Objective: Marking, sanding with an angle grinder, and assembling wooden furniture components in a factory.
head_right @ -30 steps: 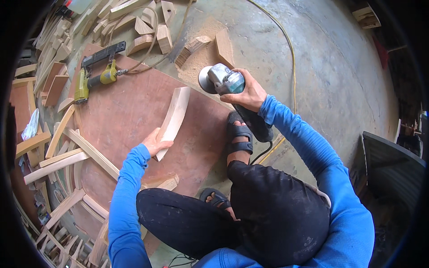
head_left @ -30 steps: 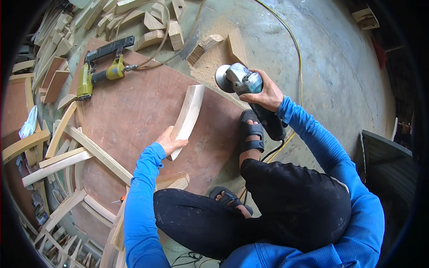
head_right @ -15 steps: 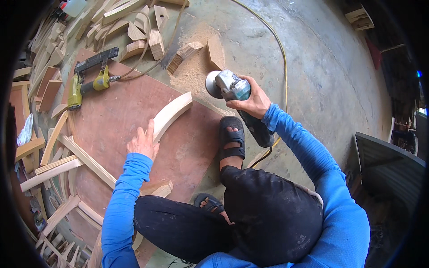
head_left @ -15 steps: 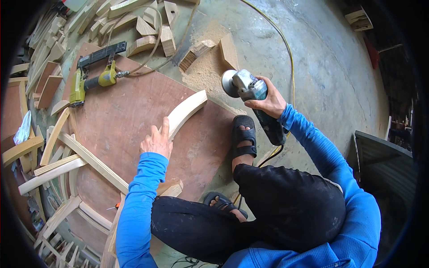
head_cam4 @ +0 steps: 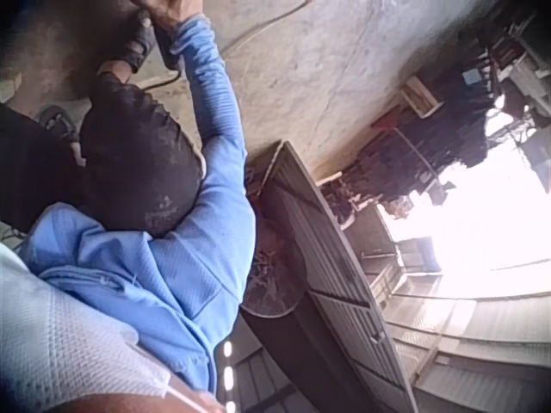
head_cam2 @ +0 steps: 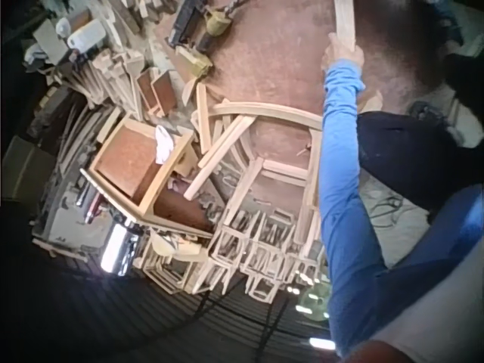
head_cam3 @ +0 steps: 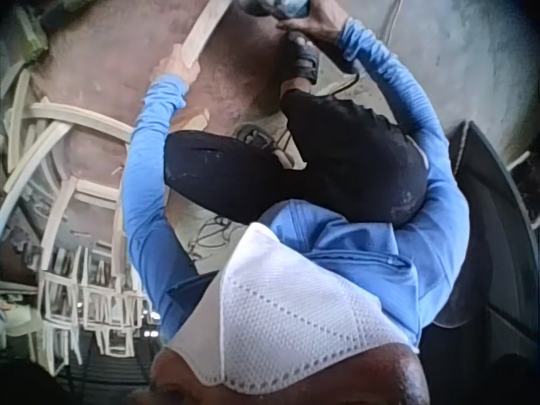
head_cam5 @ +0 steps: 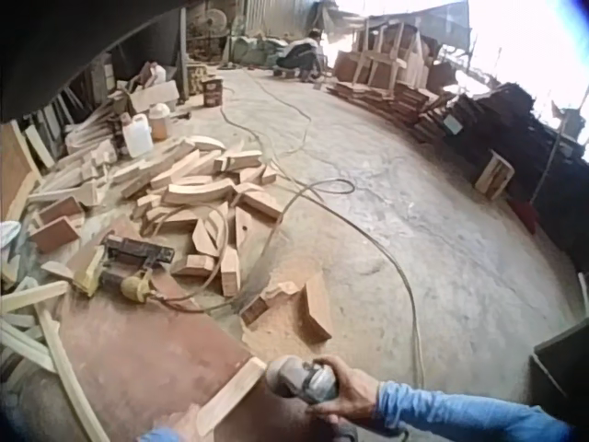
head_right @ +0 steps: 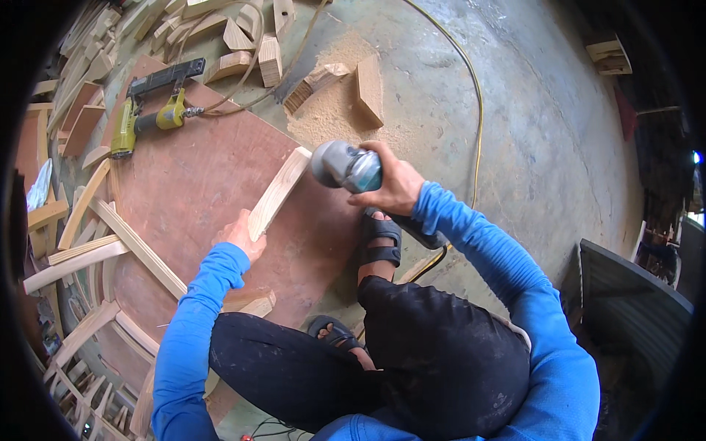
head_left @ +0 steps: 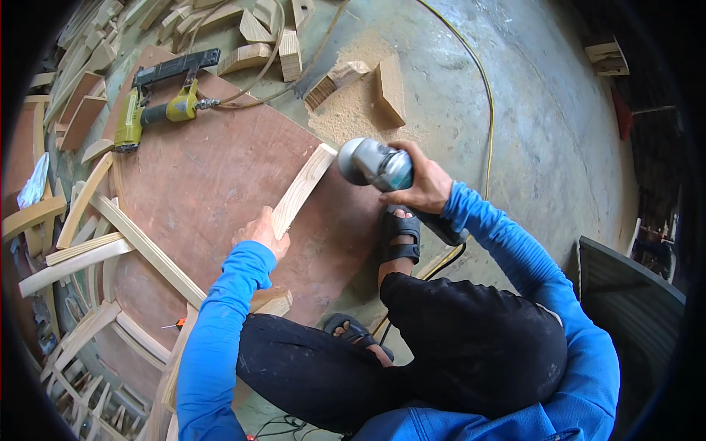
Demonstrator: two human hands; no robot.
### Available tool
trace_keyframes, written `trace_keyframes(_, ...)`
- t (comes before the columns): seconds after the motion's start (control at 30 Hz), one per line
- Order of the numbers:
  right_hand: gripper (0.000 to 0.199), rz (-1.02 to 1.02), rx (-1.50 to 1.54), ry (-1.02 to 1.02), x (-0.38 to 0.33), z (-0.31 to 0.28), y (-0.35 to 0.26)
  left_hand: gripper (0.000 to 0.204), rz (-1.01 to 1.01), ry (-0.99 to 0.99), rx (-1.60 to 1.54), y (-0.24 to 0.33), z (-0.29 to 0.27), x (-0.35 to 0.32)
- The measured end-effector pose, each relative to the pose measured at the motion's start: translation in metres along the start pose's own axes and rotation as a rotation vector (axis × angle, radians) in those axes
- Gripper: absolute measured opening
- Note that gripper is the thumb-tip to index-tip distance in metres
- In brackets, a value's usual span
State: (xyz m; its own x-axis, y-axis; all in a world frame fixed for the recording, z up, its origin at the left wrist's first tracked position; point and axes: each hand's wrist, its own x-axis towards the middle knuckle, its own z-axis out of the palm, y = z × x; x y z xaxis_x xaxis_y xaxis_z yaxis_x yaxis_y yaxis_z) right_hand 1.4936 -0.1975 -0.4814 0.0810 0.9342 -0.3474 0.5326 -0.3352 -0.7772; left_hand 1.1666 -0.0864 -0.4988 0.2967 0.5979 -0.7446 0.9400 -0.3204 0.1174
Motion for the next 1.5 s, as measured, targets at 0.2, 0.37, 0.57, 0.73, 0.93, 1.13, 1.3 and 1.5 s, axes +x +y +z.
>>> trace_keyframes(0.2, 0.088, -0.063, -0.108, -0.172, 0.014, 0.029, -0.028, 0.049, 0.0, 0.022, 0.024, -0.004, 0.007, 0.0)
trace_keyframes(0.37, 0.088, 0.023, -0.151, -0.172, 0.013, 0.028, -0.03, 0.046, -0.008, -0.013, -0.012, 0.002, 0.001, 0.0)
trace_keyframes(0.57, 0.087, 0.035, -0.171, -0.179, 0.01, 0.029, -0.029, 0.046, 0.006, -0.011, -0.025, -0.001, 0.003, -0.001)
trace_keyframes(0.73, 0.091, 0.062, -0.146, -0.118, 0.013, 0.022, -0.022, 0.048, -0.003, -0.028, -0.033, -0.001, 0.0, -0.001)
trace_keyframes(0.93, 0.09, 0.106, -0.182, 0.04, 0.023, 0.002, -0.016, 0.047, 0.003, -0.029, -0.009, 0.001, -0.002, -0.002)
trace_keyframes(1.13, 0.088, 0.022, -0.126, 0.013, 0.016, 0.005, -0.026, 0.048, -0.02, -0.033, 0.016, 0.005, -0.006, -0.004)
trace_keyframes(1.3, 0.089, -0.048, -0.115, -0.199, 0.016, 0.034, -0.032, 0.05, -0.032, -0.056, 0.022, 0.009, -0.011, -0.009)
trace_keyframes(1.5, 0.089, 0.079, -0.163, -0.125, 0.03, 0.02, -0.029, 0.05, -0.004, -0.015, 0.007, 0.001, -0.002, -0.004)
